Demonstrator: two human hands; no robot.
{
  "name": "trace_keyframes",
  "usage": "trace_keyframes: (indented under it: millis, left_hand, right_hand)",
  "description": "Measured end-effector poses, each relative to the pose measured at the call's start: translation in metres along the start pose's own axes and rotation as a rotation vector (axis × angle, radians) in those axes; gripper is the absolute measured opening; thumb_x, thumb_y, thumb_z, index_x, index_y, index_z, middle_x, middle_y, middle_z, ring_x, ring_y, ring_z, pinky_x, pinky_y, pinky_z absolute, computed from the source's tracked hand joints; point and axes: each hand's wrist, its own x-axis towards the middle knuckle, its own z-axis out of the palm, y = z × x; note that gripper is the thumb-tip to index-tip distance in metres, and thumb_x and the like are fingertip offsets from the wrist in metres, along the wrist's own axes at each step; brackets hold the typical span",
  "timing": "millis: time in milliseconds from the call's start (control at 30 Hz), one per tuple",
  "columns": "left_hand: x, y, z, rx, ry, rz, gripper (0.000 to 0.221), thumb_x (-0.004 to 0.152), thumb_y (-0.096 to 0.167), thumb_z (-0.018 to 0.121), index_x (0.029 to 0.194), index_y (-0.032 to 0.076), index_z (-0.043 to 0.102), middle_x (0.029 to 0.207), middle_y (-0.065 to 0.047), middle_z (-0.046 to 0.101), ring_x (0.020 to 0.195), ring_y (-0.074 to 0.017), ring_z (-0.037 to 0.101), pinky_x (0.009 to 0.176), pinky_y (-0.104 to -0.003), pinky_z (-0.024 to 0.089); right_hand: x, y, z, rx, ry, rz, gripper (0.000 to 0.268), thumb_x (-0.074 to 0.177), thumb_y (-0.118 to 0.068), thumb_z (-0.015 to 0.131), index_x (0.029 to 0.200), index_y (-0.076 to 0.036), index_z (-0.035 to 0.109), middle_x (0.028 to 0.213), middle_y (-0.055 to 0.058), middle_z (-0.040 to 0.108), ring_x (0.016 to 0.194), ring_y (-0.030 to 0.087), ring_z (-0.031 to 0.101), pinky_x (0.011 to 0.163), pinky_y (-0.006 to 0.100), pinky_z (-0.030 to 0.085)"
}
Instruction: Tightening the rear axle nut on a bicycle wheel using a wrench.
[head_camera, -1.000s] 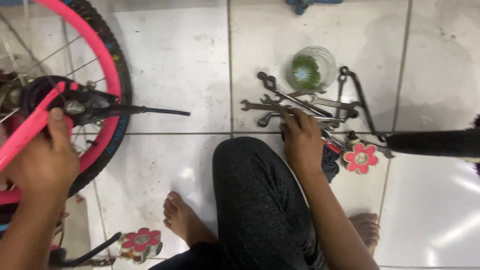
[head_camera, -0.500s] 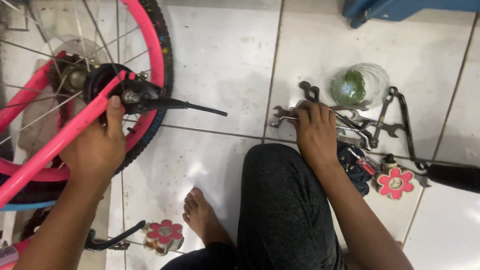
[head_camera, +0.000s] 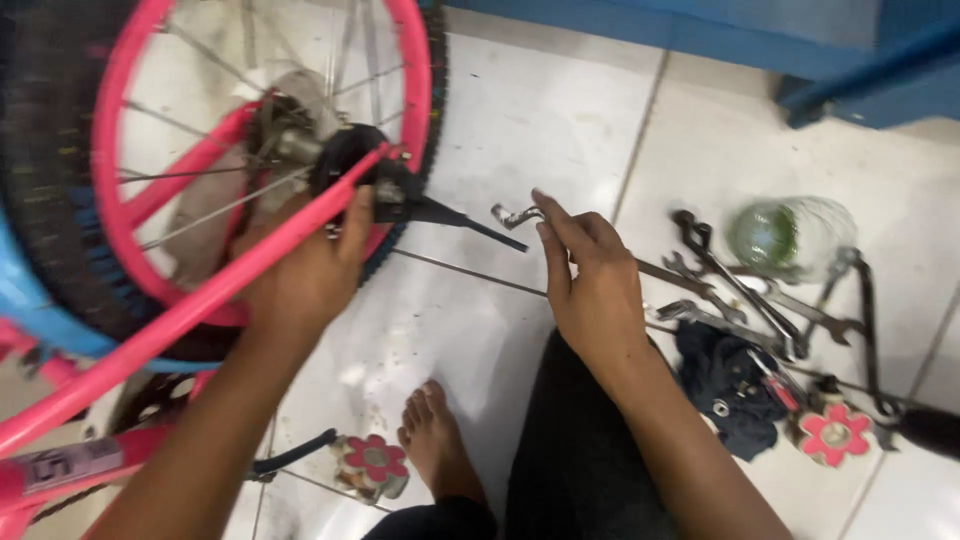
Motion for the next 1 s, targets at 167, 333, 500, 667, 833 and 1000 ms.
trace_keyframes:
  millis: [167,333,500,667,833,1000]
  left_hand:
    - [0.001,-0.009,0.0,-0.168,-0.06,-0.078,0.06,0.102,0.063,0.057,0.089,0.007,0.073,0.075,-0.02,0.073,0.076,-0.0443,0.074,0.065,-0.052,0.057]
    - [0.007,-0.01,-0.007,-0.255,-0.134,-0.115,0.058,0.098,0.067,0.053,0.087,0.012,0.069,0.073,-0.013,0.073,0.075,-0.0404,0.075,0.065,-0.05,0.058]
    - [0.003,-0.007,-0.014,-0.249,-0.045,-0.057,0.049,0.1,0.059,0.056,0.085,0.014,0.068,0.071,-0.013,0.072,0.07,-0.0378,0.074,0.062,-0.047,0.059]
    - [0.01,-0.009,-0.016,-0.298,-0.251,-0.143,0.057,0.098,0.066,0.046,0.089,0.013,0.066,0.076,-0.013,0.073,0.076,-0.0405,0.075,0.066,-0.049,0.059]
    - [0.01,-0.008,-0.02,-0.293,-0.251,-0.131,0.055,0.1,0.064,0.048,0.089,0.013,0.066,0.075,-0.014,0.072,0.074,-0.0395,0.075,0.064,-0.047,0.059]
    - [0.007,-0.009,-0.015,-0.301,-0.201,-0.111,0.058,0.099,0.065,0.047,0.092,0.011,0.068,0.078,-0.014,0.073,0.077,-0.04,0.075,0.065,-0.047,0.06]
  right_hand:
    - [0.001,-0.045,0.044,0.395,0.054,0.052,0.037,0.11,-0.008,0.053,0.146,-0.012,0.058,0.088,0.016,0.065,0.074,0.02,0.06,0.066,0.034,0.05]
    - [-0.019,-0.066,0.096,0.608,0.201,0.091,0.042,0.109,0.001,0.053,0.149,-0.008,0.053,0.1,0.008,0.066,0.091,0.012,0.057,0.082,0.027,0.048]
    - [-0.018,-0.083,0.118,0.675,0.227,0.095,0.043,0.108,0.008,0.05,0.15,-0.003,0.048,0.116,0.014,0.064,0.114,0.018,0.059,0.109,0.04,0.049]
    - [-0.019,-0.099,0.118,0.723,0.142,0.214,0.045,0.107,0.001,0.052,0.152,-0.002,0.045,0.098,0.009,0.061,0.092,0.012,0.057,0.085,0.032,0.053]
    - [-0.013,-0.1,0.111,0.77,0.076,0.284,0.045,0.107,-0.001,0.052,0.152,-0.002,0.045,0.094,0.006,0.06,0.085,0.01,0.054,0.078,0.028,0.053]
    - [-0.019,-0.087,0.118,0.687,0.175,0.298,0.043,0.106,0.001,0.053,0.149,-0.004,0.052,0.093,0.009,0.06,0.086,0.016,0.06,0.079,0.033,0.055]
